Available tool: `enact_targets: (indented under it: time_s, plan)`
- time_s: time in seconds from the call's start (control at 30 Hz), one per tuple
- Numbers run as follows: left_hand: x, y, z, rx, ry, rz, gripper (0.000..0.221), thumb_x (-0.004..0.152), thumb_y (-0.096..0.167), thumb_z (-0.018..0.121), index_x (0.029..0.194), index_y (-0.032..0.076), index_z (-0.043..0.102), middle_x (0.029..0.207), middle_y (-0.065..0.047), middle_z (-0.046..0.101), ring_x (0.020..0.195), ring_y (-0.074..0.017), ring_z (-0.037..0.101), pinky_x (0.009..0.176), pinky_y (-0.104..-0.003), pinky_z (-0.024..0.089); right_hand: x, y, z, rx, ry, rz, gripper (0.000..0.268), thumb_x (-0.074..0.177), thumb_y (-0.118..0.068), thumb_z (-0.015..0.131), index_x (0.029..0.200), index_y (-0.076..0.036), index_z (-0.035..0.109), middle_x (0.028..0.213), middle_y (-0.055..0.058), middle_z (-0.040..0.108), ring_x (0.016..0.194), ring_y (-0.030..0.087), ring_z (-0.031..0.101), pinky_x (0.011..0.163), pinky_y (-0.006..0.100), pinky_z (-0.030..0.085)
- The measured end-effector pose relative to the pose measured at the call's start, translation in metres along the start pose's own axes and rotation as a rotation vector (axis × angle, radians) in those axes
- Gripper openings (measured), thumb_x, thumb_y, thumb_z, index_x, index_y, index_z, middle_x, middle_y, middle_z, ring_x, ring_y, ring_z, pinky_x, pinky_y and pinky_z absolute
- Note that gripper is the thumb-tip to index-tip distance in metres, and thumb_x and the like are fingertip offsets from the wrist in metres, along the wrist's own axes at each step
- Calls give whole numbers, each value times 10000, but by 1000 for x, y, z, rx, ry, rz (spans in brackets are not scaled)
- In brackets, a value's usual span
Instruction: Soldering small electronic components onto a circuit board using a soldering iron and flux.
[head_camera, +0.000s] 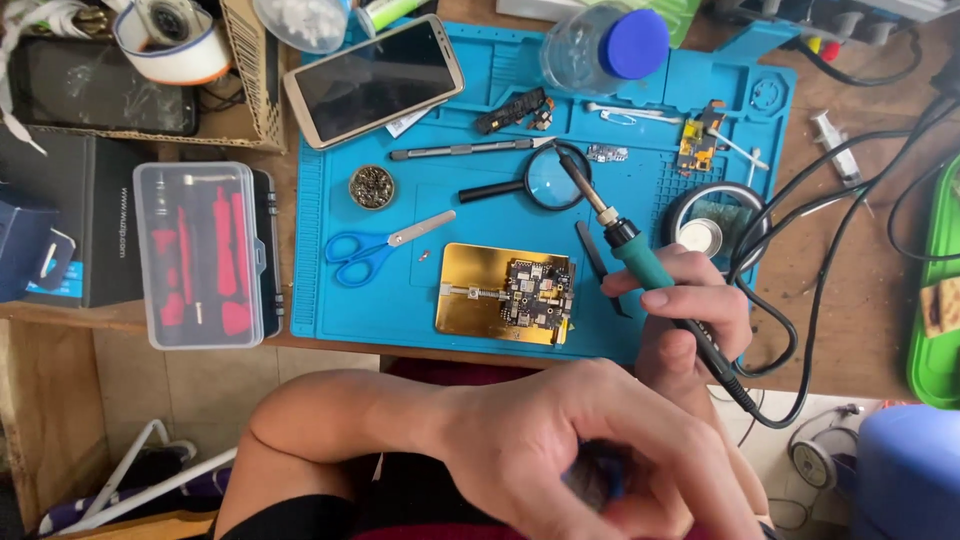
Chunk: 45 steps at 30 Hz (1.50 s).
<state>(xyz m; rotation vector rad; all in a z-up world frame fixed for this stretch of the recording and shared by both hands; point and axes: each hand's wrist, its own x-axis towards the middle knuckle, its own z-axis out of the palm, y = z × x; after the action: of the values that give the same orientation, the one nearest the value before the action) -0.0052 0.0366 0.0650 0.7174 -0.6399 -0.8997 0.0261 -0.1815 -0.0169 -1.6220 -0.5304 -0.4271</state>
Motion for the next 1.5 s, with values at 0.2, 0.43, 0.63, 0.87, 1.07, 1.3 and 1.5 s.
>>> enact_targets:
  time_s: [0.2,0.43,0.63,0.87,1.07,1.3,1.5]
  plan:
    - [0,9,5,-71,167,138,258,1245,494,684,1289,245,736,1145,47,735,1003,-118,686,954,-295,572,1,4,-3,-15,10,14,333,1288,-518,521,1202,-203,587,1003,184,739,831,296,750,838,419,541]
    - [3,16,4,-72,328,315,303,1250,505,657,1194,213,716,1056,32,711,878,-133,643,847,-313,532,5,-1,-3,2,-25,8,271,1304,-480,488,1204,-242,568,1016,147,728,847,275,728,861,428,538]
    - [4,16,3,-39,469,484,360,1254,514,636,1118,187,701,984,20,692,778,-146,609,762,-328,500,0,-2,3,60,-6,2,276,1313,-454,489,1181,-226,574,1014,200,701,741,309,748,747,424,518]
    - [4,-5,-10,-51,805,731,403,1170,512,603,984,154,594,840,8,511,592,-129,522,638,-291,384,8,11,4,36,-123,-358,366,1335,-408,388,1230,-125,595,919,209,818,708,299,825,634,395,595]
    - [4,-26,-40,164,1038,782,582,1160,726,489,1126,147,550,968,-5,480,664,-165,545,686,-297,422,4,-22,10,-114,-191,-243,253,1330,-401,376,1263,-197,509,1116,253,843,818,301,910,726,400,637]
    - [25,-30,-36,365,1146,877,660,1167,804,396,1252,162,523,1079,-11,520,735,-172,551,713,-305,492,9,-25,20,-199,-302,-267,543,998,-554,869,1209,-213,503,1205,197,854,1074,363,865,888,507,620]
    - [26,-32,-27,474,1163,951,686,1170,833,478,1260,155,521,1101,-5,534,755,-153,558,705,-299,495,11,-26,28,-146,-281,-262,489,989,-272,967,1164,-217,514,1197,201,825,1060,351,853,853,490,664]
